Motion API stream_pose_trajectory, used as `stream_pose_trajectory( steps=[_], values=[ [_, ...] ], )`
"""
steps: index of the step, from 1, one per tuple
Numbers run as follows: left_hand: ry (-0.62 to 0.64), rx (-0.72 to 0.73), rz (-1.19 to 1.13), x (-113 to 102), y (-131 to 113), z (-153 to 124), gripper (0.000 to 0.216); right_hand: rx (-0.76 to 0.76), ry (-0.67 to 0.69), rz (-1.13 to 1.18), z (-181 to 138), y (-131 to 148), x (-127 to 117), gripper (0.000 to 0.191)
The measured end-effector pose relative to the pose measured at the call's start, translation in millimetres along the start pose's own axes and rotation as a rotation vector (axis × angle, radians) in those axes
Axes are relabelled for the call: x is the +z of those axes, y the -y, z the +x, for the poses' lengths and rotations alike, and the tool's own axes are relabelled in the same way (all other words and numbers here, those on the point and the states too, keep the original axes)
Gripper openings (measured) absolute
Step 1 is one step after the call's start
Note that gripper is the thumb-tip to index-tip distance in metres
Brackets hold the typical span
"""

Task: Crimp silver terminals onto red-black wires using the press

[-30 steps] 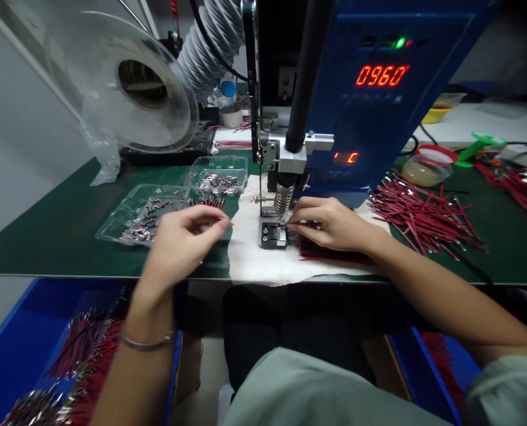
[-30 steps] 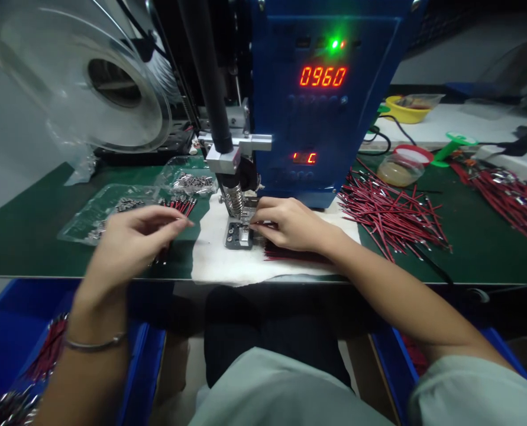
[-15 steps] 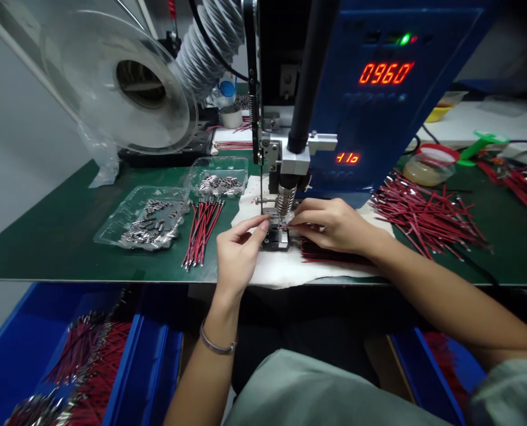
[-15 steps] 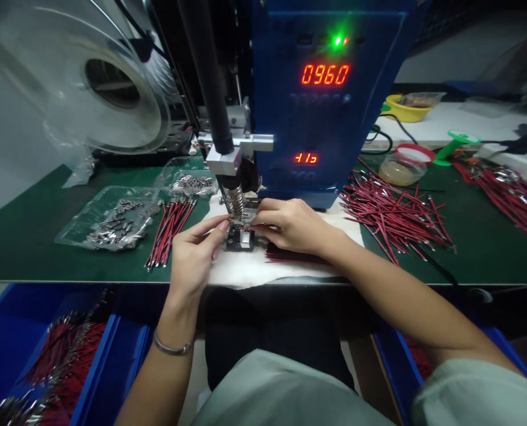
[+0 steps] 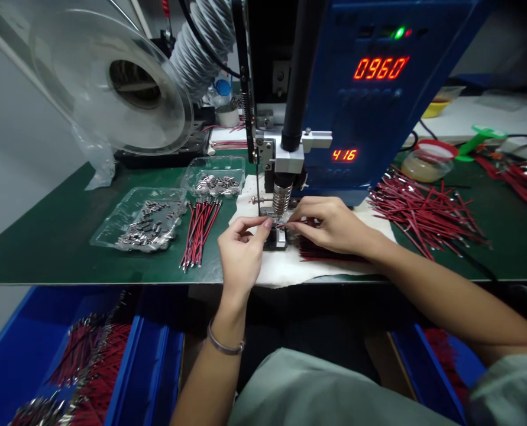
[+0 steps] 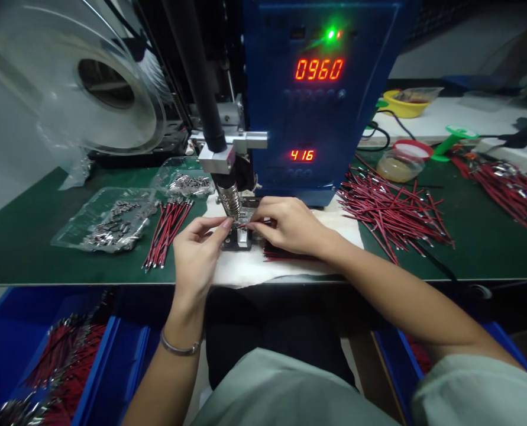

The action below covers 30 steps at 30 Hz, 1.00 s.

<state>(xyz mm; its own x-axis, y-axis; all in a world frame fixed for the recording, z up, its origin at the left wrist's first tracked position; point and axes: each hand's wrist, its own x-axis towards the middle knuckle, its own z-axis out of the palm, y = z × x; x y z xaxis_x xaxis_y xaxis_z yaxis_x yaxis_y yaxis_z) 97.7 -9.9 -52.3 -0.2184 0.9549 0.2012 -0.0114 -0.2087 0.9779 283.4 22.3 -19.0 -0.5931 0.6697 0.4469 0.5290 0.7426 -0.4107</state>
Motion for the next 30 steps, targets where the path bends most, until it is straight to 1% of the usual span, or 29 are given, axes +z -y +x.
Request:
stream_pose_trajectory(
  steps=[5,11,16,23,30],
  values=[
    [0.017,-0.035,-0.023,0.7,-1.5,1.4,0.019,-0.017,-0.011,0.031,-0.5,0.9,0.8,0.017],
    [0.011,0.017,0.045,2.0,0.4,-1.5,0.017,-0.02,-0.026,0.028,0.9,0.8,1.6,0.015],
    [-0.01,0.038,-0.004,3.4,2.8,-2.4,0.019,-0.035,-0.053,0.04,0.9,0.2,2.9,0.013],
    [-0.016,0.04,-0.009,3.6,4.1,-3.0,0.018,-0.029,-0.044,0.046,0.0,0.2,2.5,0.013],
    [-0.021,0.056,0.012,3.9,3.6,-3.1,0.017,-0.019,-0.002,0.033,1.2,0.0,3.2,0.017]
  ],
)
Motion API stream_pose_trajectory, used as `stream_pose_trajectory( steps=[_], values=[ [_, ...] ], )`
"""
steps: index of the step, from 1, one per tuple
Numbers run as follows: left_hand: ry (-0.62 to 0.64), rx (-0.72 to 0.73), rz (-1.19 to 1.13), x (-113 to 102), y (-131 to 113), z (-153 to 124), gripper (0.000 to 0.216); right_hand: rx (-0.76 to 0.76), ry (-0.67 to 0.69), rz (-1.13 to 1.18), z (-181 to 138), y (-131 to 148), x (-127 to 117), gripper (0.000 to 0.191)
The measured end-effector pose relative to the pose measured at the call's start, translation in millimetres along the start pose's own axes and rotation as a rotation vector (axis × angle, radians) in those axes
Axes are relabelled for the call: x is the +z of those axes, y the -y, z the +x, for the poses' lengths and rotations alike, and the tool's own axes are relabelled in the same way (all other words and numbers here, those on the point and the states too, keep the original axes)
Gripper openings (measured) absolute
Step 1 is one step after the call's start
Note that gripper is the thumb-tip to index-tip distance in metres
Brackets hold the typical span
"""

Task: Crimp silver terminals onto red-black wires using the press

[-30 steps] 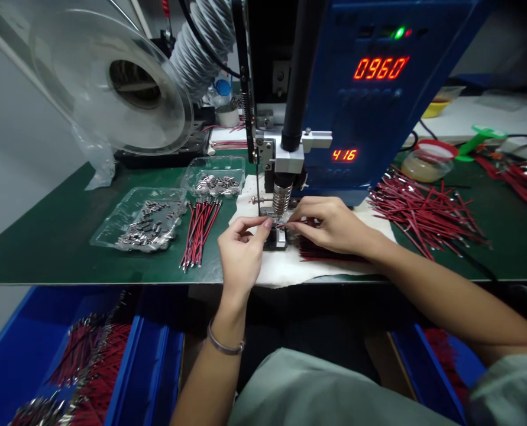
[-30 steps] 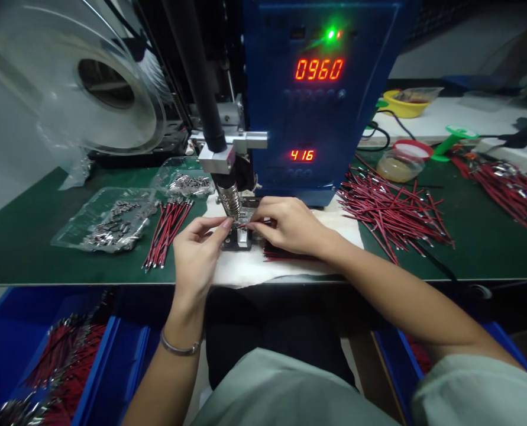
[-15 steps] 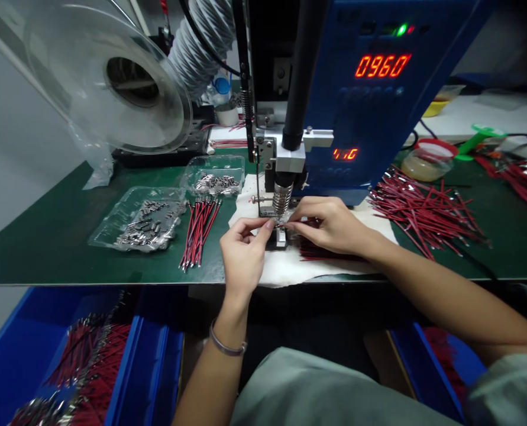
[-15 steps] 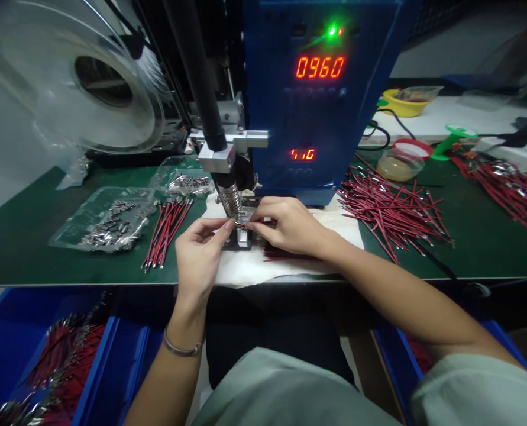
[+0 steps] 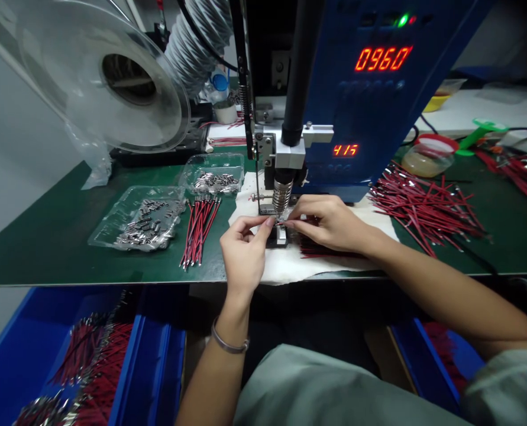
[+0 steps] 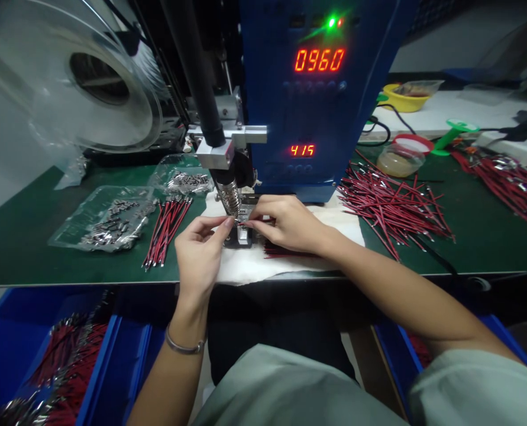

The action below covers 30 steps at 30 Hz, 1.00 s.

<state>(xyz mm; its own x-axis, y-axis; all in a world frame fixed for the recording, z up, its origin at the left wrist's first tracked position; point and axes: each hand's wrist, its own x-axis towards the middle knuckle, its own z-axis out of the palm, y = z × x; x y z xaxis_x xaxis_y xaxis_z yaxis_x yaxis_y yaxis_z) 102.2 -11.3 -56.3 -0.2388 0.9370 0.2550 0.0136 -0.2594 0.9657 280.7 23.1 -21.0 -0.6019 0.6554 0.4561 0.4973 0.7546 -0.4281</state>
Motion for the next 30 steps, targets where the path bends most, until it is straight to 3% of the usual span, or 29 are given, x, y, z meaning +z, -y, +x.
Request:
stream_pose_trajectory(
  steps=[14,30],
  values=[
    [0.011,-0.095,-0.093,-1.0,-2.4,3.9,0.024,0.031,-0.037,-0.066,-1.6,2.1,-0.5,0.017],
    [-0.029,-0.058,0.012,-0.7,-2.7,1.1,0.02,0.068,-0.084,-0.07,-3.0,4.3,1.6,0.015]
  ],
)
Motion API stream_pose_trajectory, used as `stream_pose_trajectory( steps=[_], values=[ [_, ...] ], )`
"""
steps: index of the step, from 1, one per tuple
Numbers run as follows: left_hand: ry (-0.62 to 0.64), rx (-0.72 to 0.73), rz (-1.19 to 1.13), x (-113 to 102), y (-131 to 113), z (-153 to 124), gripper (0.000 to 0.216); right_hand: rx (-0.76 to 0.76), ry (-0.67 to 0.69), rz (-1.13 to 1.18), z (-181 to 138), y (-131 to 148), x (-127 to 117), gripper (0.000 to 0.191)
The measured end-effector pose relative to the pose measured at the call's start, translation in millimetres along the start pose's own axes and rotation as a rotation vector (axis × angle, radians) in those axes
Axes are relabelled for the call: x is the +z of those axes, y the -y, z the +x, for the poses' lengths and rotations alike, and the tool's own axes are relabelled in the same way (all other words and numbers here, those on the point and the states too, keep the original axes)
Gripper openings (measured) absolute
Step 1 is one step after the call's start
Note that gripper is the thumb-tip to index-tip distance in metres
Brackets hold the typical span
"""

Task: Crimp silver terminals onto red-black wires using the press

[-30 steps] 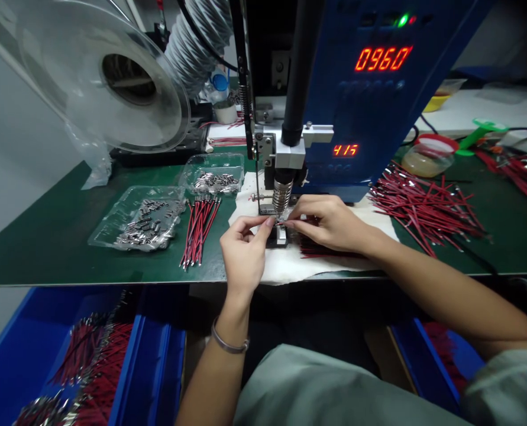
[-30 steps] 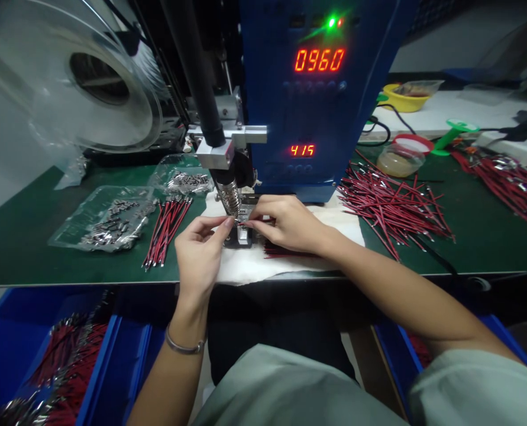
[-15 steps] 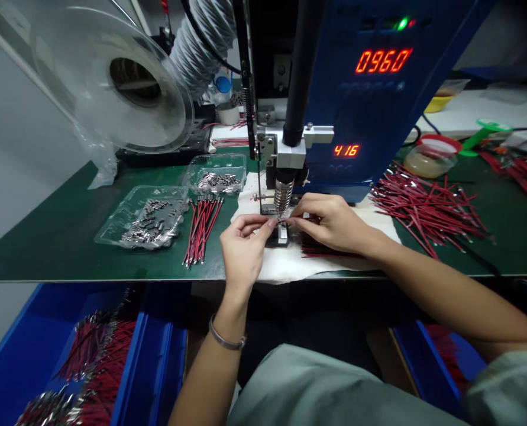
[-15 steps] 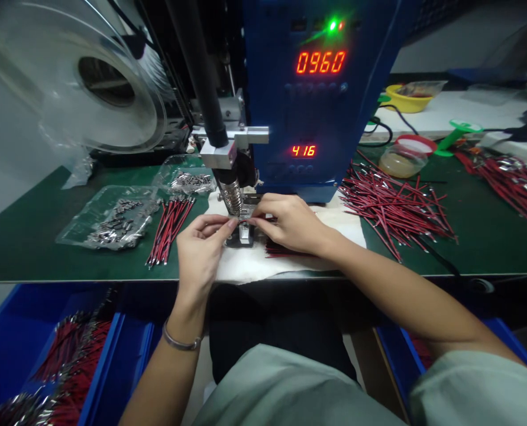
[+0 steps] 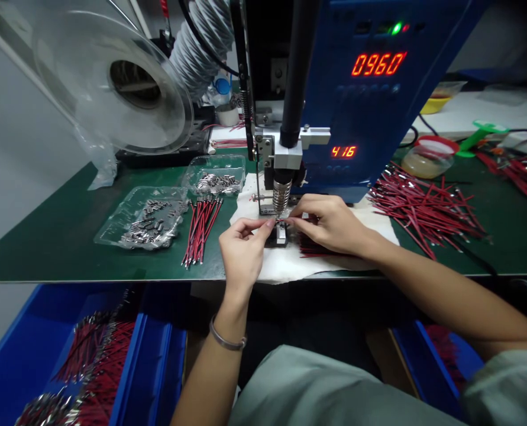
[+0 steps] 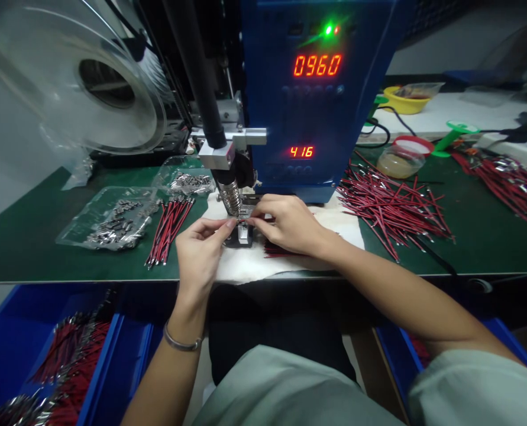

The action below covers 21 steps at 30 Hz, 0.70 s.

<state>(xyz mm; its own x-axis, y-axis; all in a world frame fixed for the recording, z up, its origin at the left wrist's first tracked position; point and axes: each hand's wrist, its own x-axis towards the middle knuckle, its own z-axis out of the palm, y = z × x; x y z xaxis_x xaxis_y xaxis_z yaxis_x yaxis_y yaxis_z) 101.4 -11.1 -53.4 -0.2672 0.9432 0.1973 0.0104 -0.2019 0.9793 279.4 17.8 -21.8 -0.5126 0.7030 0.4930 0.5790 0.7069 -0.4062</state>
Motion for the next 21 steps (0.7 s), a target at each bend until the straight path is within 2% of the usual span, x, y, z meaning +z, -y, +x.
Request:
stream_pose_trajectory(
  steps=[21],
  values=[
    [0.008,0.011,-0.004,0.0,1.4,-1.3,0.019,-0.004,0.003,-0.039,0.0,2.6,-0.1,0.015]
  ],
)
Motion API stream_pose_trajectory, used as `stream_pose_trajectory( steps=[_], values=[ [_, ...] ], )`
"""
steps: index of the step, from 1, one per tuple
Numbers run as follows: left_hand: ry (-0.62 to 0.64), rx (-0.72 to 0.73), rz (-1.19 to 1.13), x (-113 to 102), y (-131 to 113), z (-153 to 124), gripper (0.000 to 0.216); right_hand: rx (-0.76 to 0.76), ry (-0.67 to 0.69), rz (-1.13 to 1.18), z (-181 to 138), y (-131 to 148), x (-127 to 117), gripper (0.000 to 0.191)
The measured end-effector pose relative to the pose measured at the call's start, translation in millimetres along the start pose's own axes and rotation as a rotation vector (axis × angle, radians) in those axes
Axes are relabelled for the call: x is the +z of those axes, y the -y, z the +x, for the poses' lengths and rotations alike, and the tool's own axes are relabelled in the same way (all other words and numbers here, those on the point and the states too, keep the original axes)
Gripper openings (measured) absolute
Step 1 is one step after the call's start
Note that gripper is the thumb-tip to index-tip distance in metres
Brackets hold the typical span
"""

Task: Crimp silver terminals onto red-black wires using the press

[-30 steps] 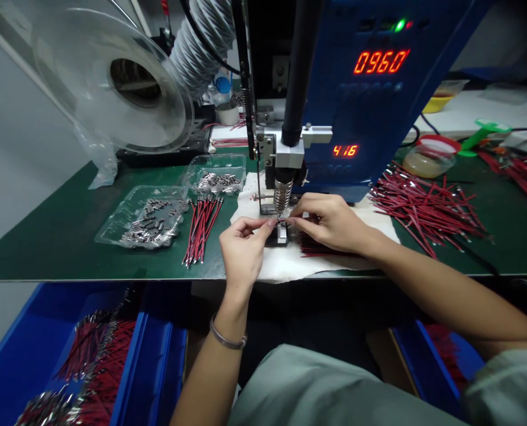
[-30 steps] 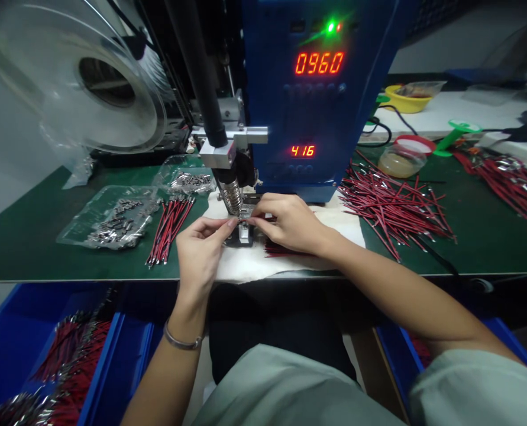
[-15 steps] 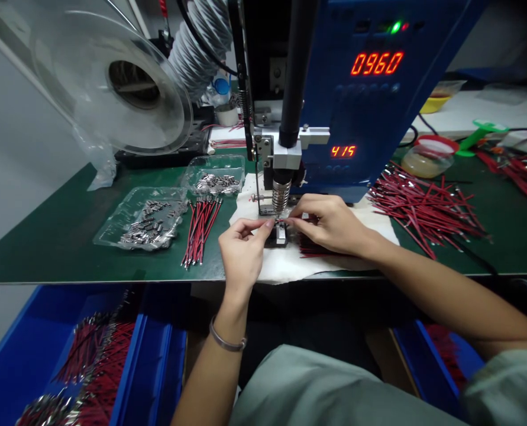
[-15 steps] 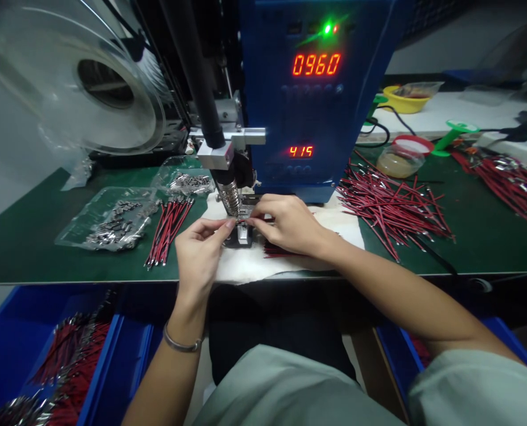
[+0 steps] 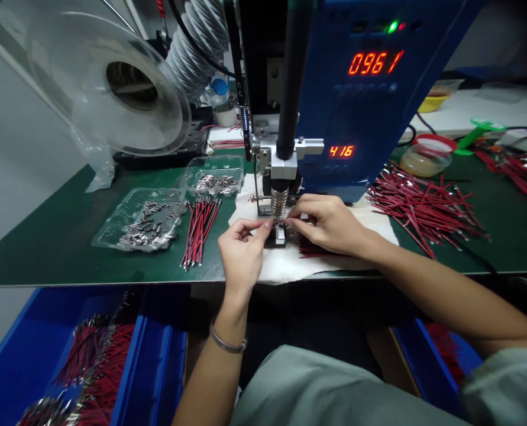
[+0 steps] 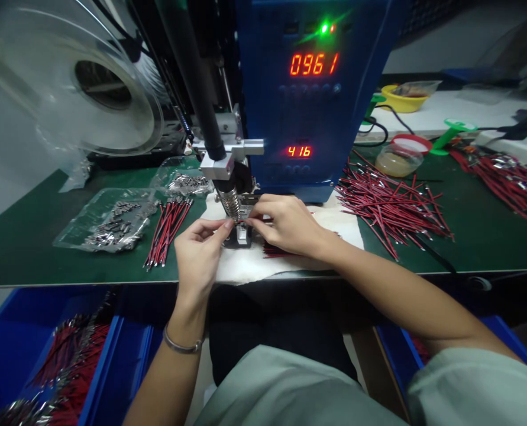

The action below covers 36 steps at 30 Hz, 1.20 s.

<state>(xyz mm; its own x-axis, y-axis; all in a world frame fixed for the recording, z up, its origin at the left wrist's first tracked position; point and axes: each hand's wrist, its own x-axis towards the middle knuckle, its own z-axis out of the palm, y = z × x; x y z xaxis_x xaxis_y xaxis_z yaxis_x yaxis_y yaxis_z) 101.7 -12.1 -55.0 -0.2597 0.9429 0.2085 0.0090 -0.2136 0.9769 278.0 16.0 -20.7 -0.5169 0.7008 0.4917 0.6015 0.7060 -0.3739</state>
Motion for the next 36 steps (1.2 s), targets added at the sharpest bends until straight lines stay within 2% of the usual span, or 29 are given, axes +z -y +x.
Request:
stream_pose_trajectory(
  steps=[36],
  values=[
    [-0.005,-0.004,0.011,-0.1,-0.7,0.1,0.019,-0.001,0.009,-0.025,-1.1,-1.3,2.3,0.017]
  ],
)
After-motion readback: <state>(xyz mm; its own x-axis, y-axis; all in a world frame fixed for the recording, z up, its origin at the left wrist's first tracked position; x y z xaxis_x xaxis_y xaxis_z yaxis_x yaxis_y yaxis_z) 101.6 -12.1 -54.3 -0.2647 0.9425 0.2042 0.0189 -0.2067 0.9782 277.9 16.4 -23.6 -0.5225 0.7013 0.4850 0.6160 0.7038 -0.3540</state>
